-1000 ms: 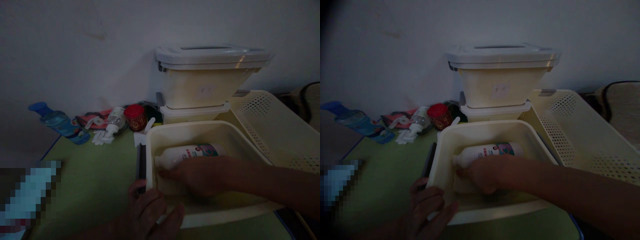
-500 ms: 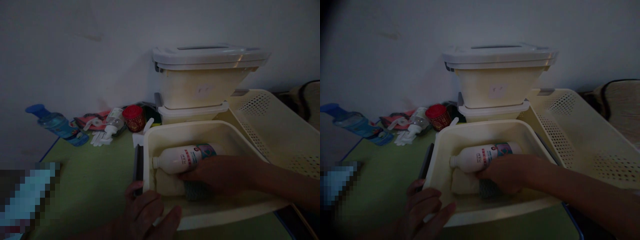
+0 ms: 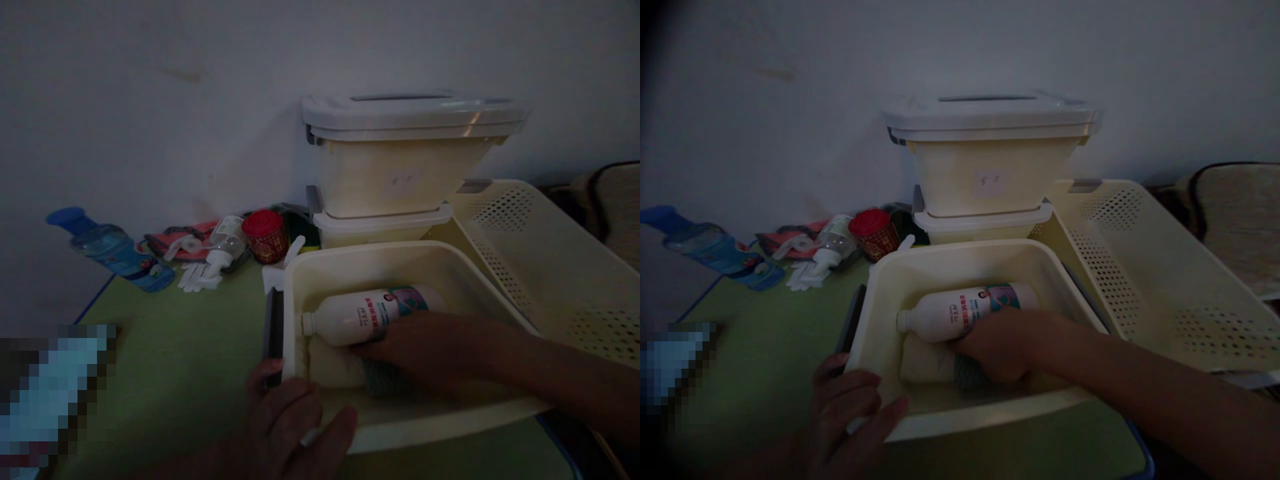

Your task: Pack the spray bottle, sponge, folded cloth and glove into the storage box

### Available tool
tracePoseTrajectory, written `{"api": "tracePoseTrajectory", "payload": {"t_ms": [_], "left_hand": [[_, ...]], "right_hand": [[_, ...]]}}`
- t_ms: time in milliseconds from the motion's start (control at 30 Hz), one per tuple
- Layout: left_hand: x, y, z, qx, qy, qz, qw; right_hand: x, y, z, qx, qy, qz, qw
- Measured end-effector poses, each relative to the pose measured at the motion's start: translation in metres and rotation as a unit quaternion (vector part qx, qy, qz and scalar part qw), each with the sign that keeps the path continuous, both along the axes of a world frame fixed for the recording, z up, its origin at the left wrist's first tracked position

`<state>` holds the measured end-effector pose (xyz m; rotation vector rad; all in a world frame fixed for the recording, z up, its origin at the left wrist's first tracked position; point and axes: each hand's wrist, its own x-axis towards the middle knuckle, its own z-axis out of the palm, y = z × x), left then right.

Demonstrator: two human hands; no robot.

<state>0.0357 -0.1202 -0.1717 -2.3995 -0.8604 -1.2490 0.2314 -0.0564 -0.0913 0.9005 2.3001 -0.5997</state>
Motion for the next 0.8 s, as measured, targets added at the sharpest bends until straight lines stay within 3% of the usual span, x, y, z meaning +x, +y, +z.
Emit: {"api": "tracePoseTrajectory", "payload": {"t_ms": [100,333,467,600,700,800], "left_hand": [[0.003,0.001,-0.001,0.011,-0.050,-0.031,0.998],[0.005,0.000,-0.002,0.025,-0.059,-0.028,0.998],[0.006,-0.001,0.001,0.030,-0.061,-0.022,0.997],[0.007,0.000,0.000,0.032,-0.050,-0.016,0.998],[0.008,0.001,-0.003,0.021,-0.040,-0.011,0.999],[0.011,0.005,-0.005,0.020,-0.027,-0.011,0.999]], "right_hand": [[-0.005,0.003,0.005,-0.021,-0.027,0.009,0.999],[0.004,0.010,0.006,-0.068,0.024,0.006,0.997],[0.014,-0.003,0.029,-0.015,0.103,-0.016,0.994],[0.026,-0.031,0.052,0.052,0.179,-0.087,0.979],[0.035,-0.051,0.054,0.064,0.178,-0.129,0.973],[0.043,-0.061,0.045,0.082,0.175,-0.134,0.972]]}}
